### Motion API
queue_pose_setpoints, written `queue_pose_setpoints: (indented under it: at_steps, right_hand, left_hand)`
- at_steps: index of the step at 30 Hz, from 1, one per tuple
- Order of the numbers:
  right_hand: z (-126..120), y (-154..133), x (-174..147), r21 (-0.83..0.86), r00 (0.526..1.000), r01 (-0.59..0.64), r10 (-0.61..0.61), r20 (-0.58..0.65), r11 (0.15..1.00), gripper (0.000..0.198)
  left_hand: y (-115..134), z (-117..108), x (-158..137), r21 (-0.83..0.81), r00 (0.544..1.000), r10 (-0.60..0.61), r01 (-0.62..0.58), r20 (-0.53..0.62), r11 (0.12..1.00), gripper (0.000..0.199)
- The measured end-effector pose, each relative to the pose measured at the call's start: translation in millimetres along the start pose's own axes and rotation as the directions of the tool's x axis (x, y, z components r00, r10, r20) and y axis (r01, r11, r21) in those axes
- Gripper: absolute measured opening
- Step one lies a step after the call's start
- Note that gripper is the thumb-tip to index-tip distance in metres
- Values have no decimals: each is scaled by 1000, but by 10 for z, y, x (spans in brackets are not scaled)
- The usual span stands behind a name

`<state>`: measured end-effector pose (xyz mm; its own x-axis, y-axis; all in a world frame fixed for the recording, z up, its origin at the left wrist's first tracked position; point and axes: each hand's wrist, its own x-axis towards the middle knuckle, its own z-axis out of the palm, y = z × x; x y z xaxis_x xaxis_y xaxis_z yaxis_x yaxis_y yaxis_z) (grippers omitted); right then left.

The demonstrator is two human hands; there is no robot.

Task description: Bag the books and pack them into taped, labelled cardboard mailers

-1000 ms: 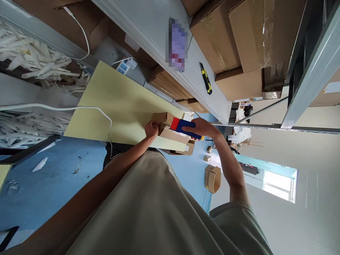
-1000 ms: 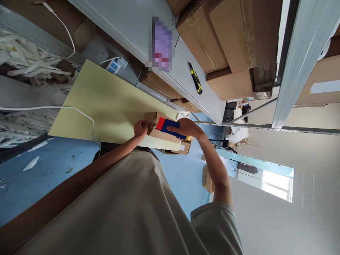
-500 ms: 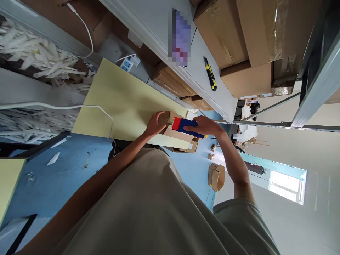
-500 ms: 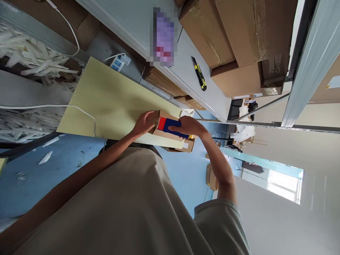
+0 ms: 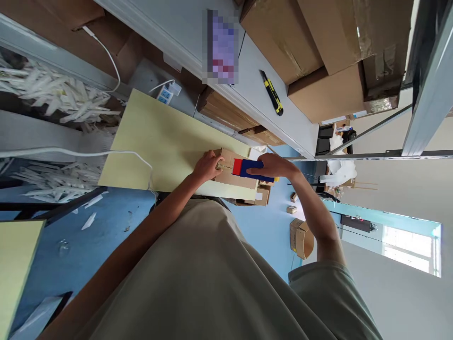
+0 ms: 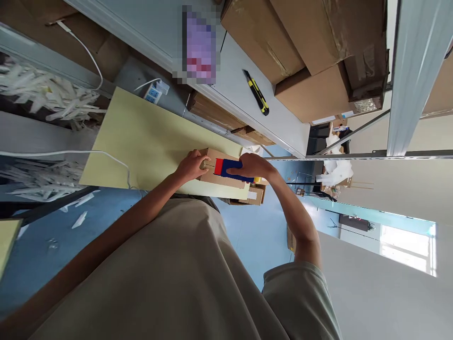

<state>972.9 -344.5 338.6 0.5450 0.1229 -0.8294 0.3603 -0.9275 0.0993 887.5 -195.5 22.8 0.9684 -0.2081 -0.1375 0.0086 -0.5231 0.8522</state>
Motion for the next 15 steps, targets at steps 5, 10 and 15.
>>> queue_pose_setpoints:
  at_steps: [5, 10, 15]
  right_hand:
    - [155, 491, 149, 124, 999, -8, 2, 45, 992, 65]
    - [434, 927, 445, 314, 992, 19, -57, 112, 949, 62]
    - [836, 1232, 931, 304, 989, 88, -120, 89, 948, 54]
  left_hand:
    - [-113, 17, 10, -50, 999, -33, 33, -3, 998, 54]
    - [-212, 12, 0, -148, 999, -28, 25, -19, 989, 56]
    - [-144, -14, -66, -201, 989, -142, 133, -31, 970, 59]
